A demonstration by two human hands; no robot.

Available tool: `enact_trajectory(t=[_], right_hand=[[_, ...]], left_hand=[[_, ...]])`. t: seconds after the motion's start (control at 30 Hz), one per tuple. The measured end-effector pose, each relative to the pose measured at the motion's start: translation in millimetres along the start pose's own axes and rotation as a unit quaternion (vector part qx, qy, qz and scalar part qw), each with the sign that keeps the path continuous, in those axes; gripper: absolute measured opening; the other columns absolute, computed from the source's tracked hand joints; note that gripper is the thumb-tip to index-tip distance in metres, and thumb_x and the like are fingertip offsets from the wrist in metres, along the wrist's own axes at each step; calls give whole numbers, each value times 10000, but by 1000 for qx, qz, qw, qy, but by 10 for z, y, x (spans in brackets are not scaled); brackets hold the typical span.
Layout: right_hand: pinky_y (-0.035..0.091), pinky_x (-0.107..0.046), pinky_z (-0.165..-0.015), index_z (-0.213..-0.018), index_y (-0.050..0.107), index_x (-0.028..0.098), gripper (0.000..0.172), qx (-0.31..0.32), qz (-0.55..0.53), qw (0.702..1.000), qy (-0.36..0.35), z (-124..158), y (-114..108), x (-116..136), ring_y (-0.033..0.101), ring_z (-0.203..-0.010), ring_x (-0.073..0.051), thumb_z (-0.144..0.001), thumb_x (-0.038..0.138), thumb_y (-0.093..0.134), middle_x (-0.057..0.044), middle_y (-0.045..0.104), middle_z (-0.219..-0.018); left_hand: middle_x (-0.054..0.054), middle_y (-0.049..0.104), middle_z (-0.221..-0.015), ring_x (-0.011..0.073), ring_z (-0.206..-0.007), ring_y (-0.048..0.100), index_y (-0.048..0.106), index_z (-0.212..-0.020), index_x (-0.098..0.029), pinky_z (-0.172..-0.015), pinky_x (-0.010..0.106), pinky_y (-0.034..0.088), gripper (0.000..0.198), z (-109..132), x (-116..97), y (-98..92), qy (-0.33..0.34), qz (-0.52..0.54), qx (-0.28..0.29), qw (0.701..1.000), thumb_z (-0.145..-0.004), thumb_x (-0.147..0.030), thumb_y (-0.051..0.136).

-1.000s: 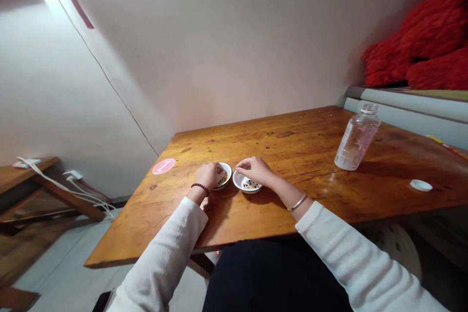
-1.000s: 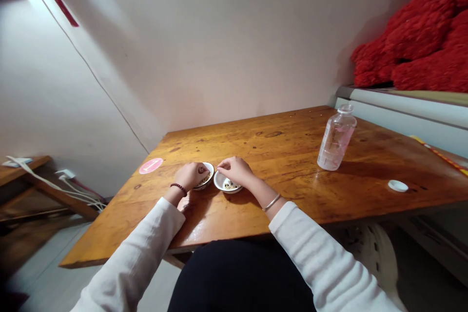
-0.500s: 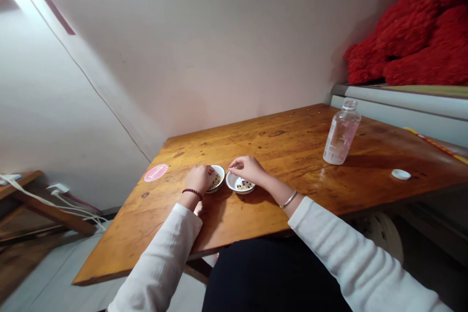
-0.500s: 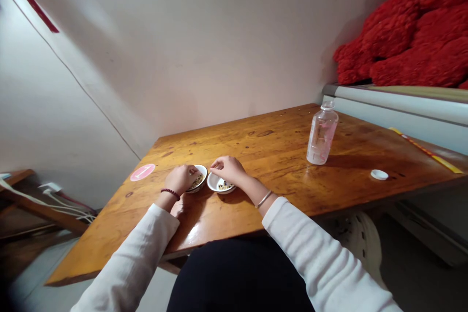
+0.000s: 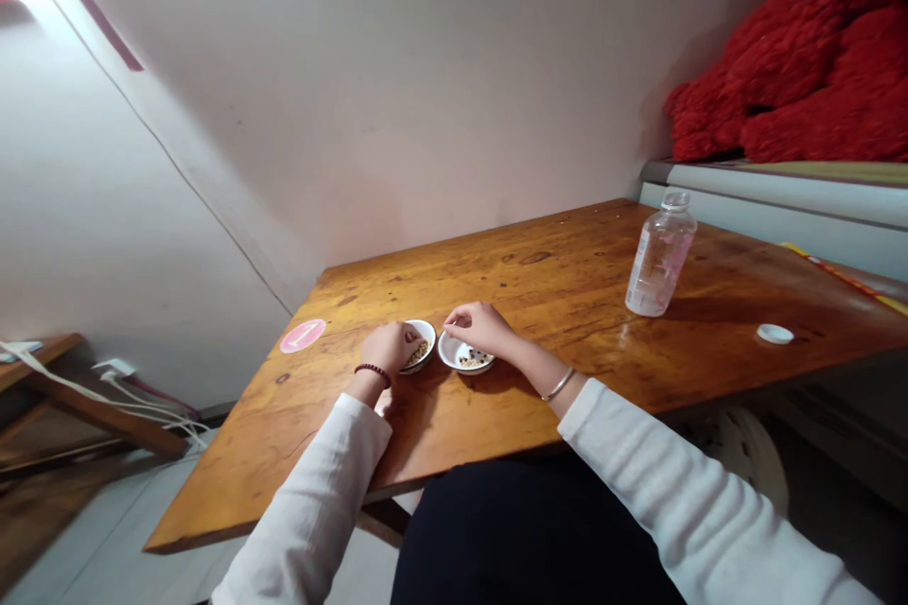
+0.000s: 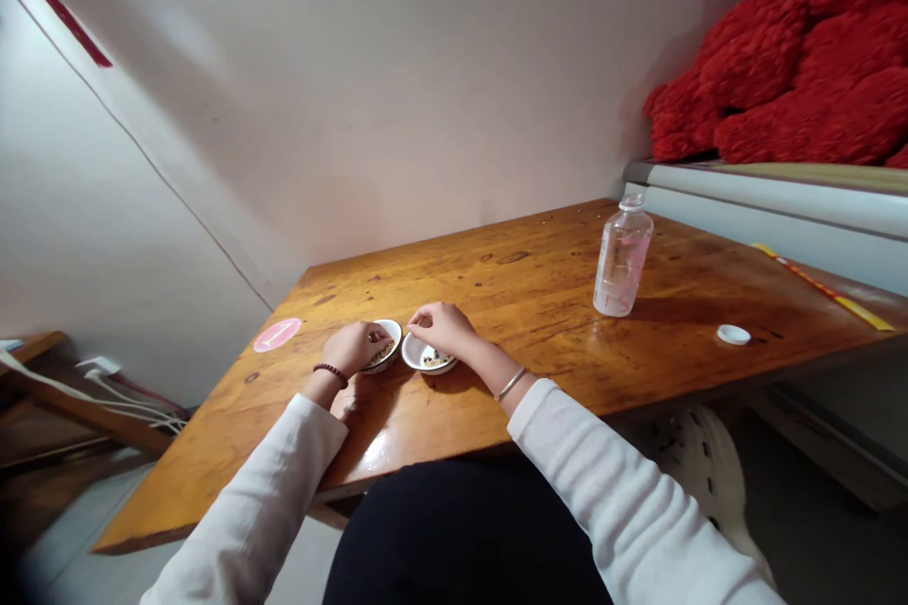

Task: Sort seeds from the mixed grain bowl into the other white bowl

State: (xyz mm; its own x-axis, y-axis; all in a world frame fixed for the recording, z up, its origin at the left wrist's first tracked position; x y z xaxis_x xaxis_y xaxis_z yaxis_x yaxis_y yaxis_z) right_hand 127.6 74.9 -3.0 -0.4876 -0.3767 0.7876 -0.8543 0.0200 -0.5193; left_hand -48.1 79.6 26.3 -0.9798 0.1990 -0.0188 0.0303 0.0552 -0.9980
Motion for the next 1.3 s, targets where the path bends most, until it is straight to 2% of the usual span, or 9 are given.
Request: enact_trajectory(t=[0.43,0.6,1.1,1.23,1.3], right_hand=[[484,-227,-675,-843,741,208,180,5,12,1000,15,11,-4,2,660,-781,-167,-773,329,629,-41,731,-808],[476,-226,-663,-823,742,209,163,3,12,1000,16,17,-17,20,658,-775,-165,-761,316,635,-33,730,-800],[479,-223,-662,-846,739,213,182,8,18,1000,11,7,20,-2,659,-770,-164,-771,335,626,-34,731,-802],[477,-217,-660,-842,737,207,185,9,13,1000,8,10,22,10,661,-776,-161,-784,333,614,-33,731,-785],[475,-218,-656,-841,740,206,182,1,18,1000,7,7,16,5,660,-773,-162,-775,329,625,-36,732,-800]], left_hand=[[80,728,-847,216,-797,663,731,-835,-229,-651,250,441,288,10,-17,4,8,-16,-31,999,-839,-404,503],[62,736,-898,223,-835,667,746,-870,-266,-651,247,442,237,13,-12,1,-2,5,-23,1000,-799,-388,555],[63,733,-839,213,-790,662,744,-841,-270,-628,240,425,231,12,8,28,-11,-4,-20,1000,-788,-372,544],[57,733,-905,210,-839,660,721,-855,-254,-662,238,442,235,10,19,41,-17,12,-26,999,-794,-405,552],[55,729,-946,209,-867,658,703,-880,-244,-683,242,450,237,2,35,26,-20,32,-50,998,-807,-399,540]])
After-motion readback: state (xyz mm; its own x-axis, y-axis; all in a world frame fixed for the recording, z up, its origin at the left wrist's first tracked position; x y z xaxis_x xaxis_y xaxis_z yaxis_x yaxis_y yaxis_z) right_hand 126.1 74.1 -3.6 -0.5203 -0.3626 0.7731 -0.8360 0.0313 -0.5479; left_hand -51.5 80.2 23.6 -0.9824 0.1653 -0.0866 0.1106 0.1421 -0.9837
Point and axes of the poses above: each hand's wrist, its own z-axis away from the middle knuckle, its own y-axis out of the palm, x = y × z, the point moved 5 cm from there along -z, towards the middle knuckle
